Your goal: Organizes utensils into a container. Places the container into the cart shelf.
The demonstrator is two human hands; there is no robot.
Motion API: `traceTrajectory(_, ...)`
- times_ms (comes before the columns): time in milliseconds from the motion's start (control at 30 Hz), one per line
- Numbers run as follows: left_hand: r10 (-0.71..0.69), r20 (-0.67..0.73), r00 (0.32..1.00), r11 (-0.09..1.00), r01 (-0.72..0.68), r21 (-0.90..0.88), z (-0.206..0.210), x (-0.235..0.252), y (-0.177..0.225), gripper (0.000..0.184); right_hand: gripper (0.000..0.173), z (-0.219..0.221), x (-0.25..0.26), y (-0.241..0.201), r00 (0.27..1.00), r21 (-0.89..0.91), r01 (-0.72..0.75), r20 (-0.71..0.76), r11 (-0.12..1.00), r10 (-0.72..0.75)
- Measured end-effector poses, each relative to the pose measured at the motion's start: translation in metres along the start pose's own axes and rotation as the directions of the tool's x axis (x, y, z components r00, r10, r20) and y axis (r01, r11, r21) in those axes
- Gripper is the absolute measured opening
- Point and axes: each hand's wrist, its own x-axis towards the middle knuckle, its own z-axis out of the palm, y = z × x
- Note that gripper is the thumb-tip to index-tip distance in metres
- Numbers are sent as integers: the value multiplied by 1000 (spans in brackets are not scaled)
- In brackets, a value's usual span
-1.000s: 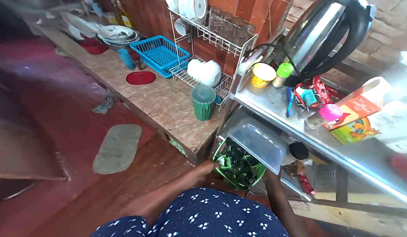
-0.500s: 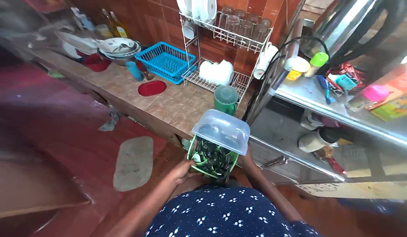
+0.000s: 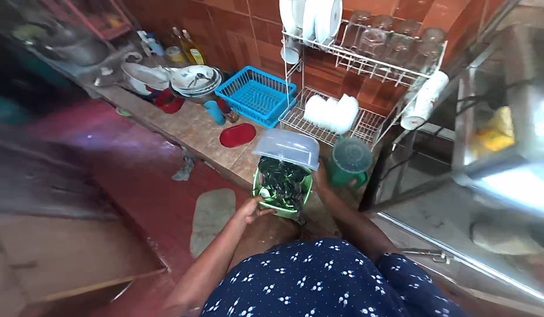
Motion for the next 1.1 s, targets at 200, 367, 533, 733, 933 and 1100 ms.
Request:
traceTrajectory(200,12,22,1000,997,-10,-73,-3,52,23,36,52,30,78,-15,984,-90,-158,-95,983,149)
traceTrajectory(367,-56,217,975,987,22,158,-28,73,47,57,56,27,101,-7,964,-183,-249,-137,951,226)
traceTrajectory(533,-84,417,905,892,-118,436,-85,87,105,82,51,10,43,-16,987,-391,-141,-124,910,99)
traceTrajectory(733,156,552,819,604,-521,603,-75,110,184,90,24,39,18,-49,932,-696,165,-123,699,-342)
traceTrajectory(933,191,700,688,122,-724,679,-17,123,215,74,39,131,72,-72,901,-774,434,363,461,-238)
traceTrajectory(1100,219,784,581,164,-814,558,-21,133,208,52,41,163,101,-76,915,-923,349,373,159,154)
